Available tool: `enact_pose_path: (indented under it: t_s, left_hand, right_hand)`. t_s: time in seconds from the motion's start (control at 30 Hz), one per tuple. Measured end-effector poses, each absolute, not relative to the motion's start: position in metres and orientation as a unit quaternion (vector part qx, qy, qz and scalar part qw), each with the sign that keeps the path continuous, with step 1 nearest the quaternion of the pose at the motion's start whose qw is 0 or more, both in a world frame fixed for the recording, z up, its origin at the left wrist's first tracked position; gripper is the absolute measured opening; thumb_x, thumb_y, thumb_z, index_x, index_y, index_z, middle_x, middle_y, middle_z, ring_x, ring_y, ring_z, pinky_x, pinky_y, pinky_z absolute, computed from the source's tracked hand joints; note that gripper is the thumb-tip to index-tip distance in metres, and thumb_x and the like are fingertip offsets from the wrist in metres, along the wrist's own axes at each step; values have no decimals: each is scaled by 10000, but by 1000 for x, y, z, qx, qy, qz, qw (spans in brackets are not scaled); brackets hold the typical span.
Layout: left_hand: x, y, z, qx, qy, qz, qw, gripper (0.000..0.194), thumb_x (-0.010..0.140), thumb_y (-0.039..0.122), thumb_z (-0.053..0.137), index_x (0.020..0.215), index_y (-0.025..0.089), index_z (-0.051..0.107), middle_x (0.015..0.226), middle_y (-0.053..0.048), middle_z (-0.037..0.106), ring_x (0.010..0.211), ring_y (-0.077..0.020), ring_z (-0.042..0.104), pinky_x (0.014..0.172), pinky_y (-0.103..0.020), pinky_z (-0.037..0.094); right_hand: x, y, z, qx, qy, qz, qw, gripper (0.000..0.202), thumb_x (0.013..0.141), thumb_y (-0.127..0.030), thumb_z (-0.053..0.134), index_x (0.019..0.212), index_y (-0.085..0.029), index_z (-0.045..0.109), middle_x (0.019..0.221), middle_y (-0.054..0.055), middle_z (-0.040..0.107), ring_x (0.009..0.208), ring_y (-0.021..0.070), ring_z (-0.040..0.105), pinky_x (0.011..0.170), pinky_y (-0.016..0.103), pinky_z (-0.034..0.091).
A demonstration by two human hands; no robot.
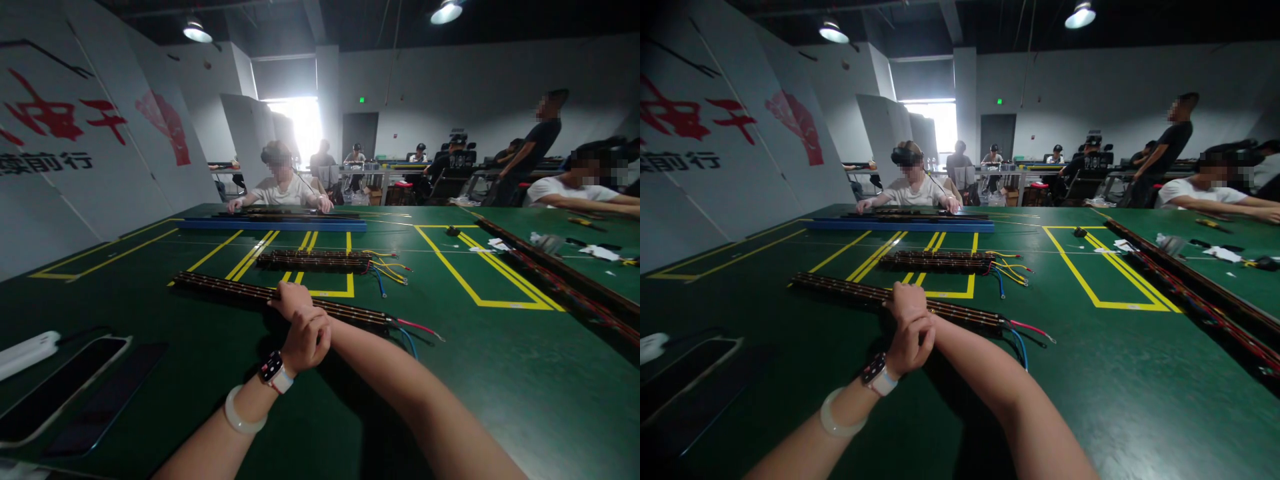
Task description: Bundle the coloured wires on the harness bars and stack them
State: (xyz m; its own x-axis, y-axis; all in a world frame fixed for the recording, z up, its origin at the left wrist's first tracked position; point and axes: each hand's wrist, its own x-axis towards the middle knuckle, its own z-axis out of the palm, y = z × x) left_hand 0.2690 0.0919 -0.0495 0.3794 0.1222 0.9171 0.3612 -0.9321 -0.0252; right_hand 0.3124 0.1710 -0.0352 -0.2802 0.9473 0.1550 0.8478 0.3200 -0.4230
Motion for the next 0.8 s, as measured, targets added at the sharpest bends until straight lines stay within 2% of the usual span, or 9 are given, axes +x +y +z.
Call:
enact_pose_path:
  t_s: [0.2,0.33,0.47,0.6,0.7,0.77,0.8]
  left_hand:
    - [268,93,-53,-821,-161,-537,111,246,803,113,489,1046,151,476,976,-81,506,962,-186,506,844,-350,469]
    - [268,92,-51,-817,-181,-537,110,258,817,111,494,1067,167,463,984,-74,503,970,-181,492,861,-350,461]
    - [268,92,-50,-805,-207,-546,108,274,810,113,524,1072,169,470,1011,-79,478,1004,-186,480,893,-364,448]
    - [268,92,-51,-804,-216,-548,79,305,804,96,537,1091,167,463,1043,-83,462,1035,-182,472,909,-363,446]
    - [273,89,-49,-818,-223,-530,-8,228,835,114,497,1054,173,477,1009,-74,491,1005,-172,488,886,-352,452]
    - [280,85,-44,-835,-249,-475,-125,116,874,163,446,967,172,515,942,-63,530,929,-160,519,829,-328,464]
    - [285,82,-41,-839,-267,-433,-195,119,891,195,423,920,169,535,906,-58,548,881,-153,533,792,-312,468]
  right_hand:
    - [304,175,-32,-587,-788,81,169,326,823,-414,611,1051,-181,606,965,122,635,862,253,567,792,395,449]
    - [325,169,-23,-520,-840,45,149,263,885,-370,538,1048,-186,631,1026,99,642,1001,248,526,862,383,413]
    - [391,148,-11,-479,-863,26,160,185,895,-280,529,1027,-221,645,1073,44,637,1056,222,502,929,387,360]
    - [490,109,-11,-525,-814,33,247,210,850,-280,592,1036,-195,637,1026,59,645,980,197,545,891,344,395]
    - [553,73,-21,-597,-759,73,249,269,846,-394,571,994,-178,635,1013,81,633,951,208,561,861,357,420]
    - [578,51,-27,-635,-731,120,221,372,819,-489,567,1002,-172,630,994,90,628,911,209,570,816,352,439]
    - [585,42,-29,-646,-723,143,201,418,802,-523,567,1012,-167,630,978,92,628,893,211,574,795,348,443]
